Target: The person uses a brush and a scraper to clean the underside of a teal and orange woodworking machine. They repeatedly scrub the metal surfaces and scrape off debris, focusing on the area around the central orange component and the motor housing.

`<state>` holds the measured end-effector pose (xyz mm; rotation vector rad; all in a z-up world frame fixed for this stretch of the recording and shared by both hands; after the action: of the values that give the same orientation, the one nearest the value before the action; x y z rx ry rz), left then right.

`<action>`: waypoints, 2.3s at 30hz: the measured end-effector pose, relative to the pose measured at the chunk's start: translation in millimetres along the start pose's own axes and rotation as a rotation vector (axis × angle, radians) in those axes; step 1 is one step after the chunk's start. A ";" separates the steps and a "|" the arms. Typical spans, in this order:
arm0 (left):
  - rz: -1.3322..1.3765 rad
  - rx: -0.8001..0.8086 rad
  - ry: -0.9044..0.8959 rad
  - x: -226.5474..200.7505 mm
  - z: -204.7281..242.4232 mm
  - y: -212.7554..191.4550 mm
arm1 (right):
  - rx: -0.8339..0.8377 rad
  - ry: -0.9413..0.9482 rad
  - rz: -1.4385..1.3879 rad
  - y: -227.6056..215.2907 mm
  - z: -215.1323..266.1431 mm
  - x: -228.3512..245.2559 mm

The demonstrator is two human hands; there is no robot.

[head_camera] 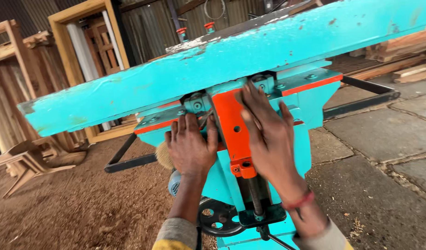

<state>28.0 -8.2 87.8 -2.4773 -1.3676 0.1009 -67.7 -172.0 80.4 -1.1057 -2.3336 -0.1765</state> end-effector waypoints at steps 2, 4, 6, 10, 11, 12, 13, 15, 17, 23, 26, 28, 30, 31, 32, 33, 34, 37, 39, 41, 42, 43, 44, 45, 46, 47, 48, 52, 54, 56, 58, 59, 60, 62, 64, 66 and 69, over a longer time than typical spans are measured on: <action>0.030 0.057 -0.033 5.1 0.1 3.4 | -0.003 -0.012 -0.059 4.5 -9.6 -2.5; 0.018 0.008 -0.011 1.6 -0.6 -1.8 | 0.020 0.014 0.026 -1.8 11.7 -6.4; 0.012 0.003 -0.012 2.9 -1.5 -3.2 | 0.034 0.018 0.052 -1.4 15.0 -8.5; 0.035 0.059 -0.029 2.5 -0.5 5.7 | 0.045 0.012 0.017 1.0 -10.3 -16.9; 0.039 0.058 -0.026 2.8 -0.9 4.4 | 0.048 0.010 0.009 1.9 -12.7 -16.3; 0.032 0.062 -0.026 4.1 -2.1 3.1 | 0.047 -0.004 0.057 0.9 -1.1 -12.5; 0.025 0.066 -0.026 3.1 -2.3 2.7 | 0.045 -0.017 0.105 -3.7 19.8 -6.9; 0.003 0.016 -0.005 1.0 -1.8 -3.3 | 0.043 -0.052 0.106 -2.0 23.8 -1.8; -0.013 -0.060 0.053 -4.5 -0.7 -9.3 | 0.039 -0.056 0.019 0.4 3.0 -5.0; 0.027 0.037 -0.016 1.5 -1.5 -1.0 | 0.054 -0.015 0.092 -2.2 22.0 -6.1; 0.021 0.020 -0.001 0.5 1.1 -0.7 | 0.074 0.046 0.004 5.5 -17.5 -25.4; 0.039 0.052 -0.032 1.6 0.7 3.8 | 0.065 -0.002 0.023 2.9 -14.2 -23.5; 0.027 0.046 -0.026 2.6 -2.2 2.2 | 0.052 -0.019 0.061 0.8 -1.5 -18.5; 0.010 0.028 -0.008 0.3 -2.3 0.7 | 0.045 -0.009 0.093 -2.3 13.4 -15.7; -0.007 0.017 0.009 -1.6 0.5 -0.7 | 0.041 0.008 0.126 -3.8 22.6 -15.3; 0.001 0.021 0.000 0.4 2.9 -0.9 | 0.040 0.009 0.100 -0.9 13.5 -17.1; 0.013 0.024 -0.005 1.1 1.5 0.9 | 0.033 0.010 0.077 2.9 -7.9 -20.8; 0.030 0.071 -0.027 3.3 -1.1 8.2 | 0.023 -0.048 0.081 -1.1 -7.1 -17.4; 0.011 0.055 -0.005 4.1 -0.7 4.9 | 0.012 -0.079 0.130 -6.1 15.5 -11.7; -0.019 -0.043 0.037 -2.3 -0.9 -2.0 | 0.005 -0.111 0.216 -10.3 27.5 -6.3; -0.013 -0.025 0.029 -2.2 1.0 1.1 | 0.010 -0.092 0.188 -8.4 18.4 -10.6; -0.006 -0.007 0.021 -0.3 1.8 3.3 | 0.016 -0.074 0.161 -1.8 -2.0 -15.6; -0.003 0.011 0.012 0.2 2.3 4.7 | 0.022 -0.056 0.130 0.6 -14.4 -18.0; 0.009 0.020 -0.004 -1.6 3.2 6.5 | 0.028 -0.062 0.134 -2.8 -11.4 -18.1; 0.013 0.025 -0.013 -0.2 1.3 6.2 | 0.028 -0.070 0.127 -3.8 -5.9 -16.4; 0.017 0.030 -0.022 1.7 -0.4 5.5 | 0.028 -0.078 0.121 -4.6 1.3 -14.7; 0.004 -0.001 0.000 0.1 -3.1 2.6 | 0.023 -0.086 0.172 -5.9 11.8 -12.8; -0.010 -0.001 -0.005 -1.0 -0.9 0.7 | 0.004 -0.073 0.205 -2.5 2.5 -13.6; 0.004 0.038 -0.030 -1.6 -1.4 5.9 | 0.002 -0.058 0.156 -4.1 -8.7 -14.6; 0.010 0.048 -0.033 -0.9 -2.7 3.5 | 0.004 -0.063 0.116 -4.3 -6.2 -11.3; -0.033 -0.050 0.046 -9.0 -4.3 -7.3 | 0.008 -0.072 0.183 -10.1 24.5 -6.9; -0.054 -0.100 0.082 -12.3 -3.7 -12.0 | 0.012 -0.080 0.217 -10.0 35.1 -5.5; -0.038 -0.071 0.052 -9.0 1.7 -9.8 | 0.008 -0.067 0.196 -6.8 32.9 -9.0; -0.001 -0.020 -0.013 -2.3 3.8 -0.5 | -0.003 -0.048 0.158 2.0 1.7 -18.7; -0.004 -0.007 0.012 -1.6 -0.4 4.8 | -0.024 -0.087 0.130 2.2 -14.2 -18.2; -0.012 -0.011 0.025 1.8 -0.1 1.8 | -0.028 -0.117 0.144 3.2 -0.3 -12.9; -0.014 -0.041 0.007 2.9 2.3 -2.5 | -0.009 -0.140 0.200 -0.9 28.9 -8.1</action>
<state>27.1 -4.0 86.6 -2.4985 -1.3980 0.0615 -76.4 -168.3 51.9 -1.3872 -2.3254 -0.0363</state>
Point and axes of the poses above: each hand's wrist, its own z-axis away from the middle knuckle, its own y-axis out of the palm, x = y × z, the point moved 9 cm from there along -z, towards the middle knuckle, and after that the axes turned 11 degrees about y, right-handed, at the moved point
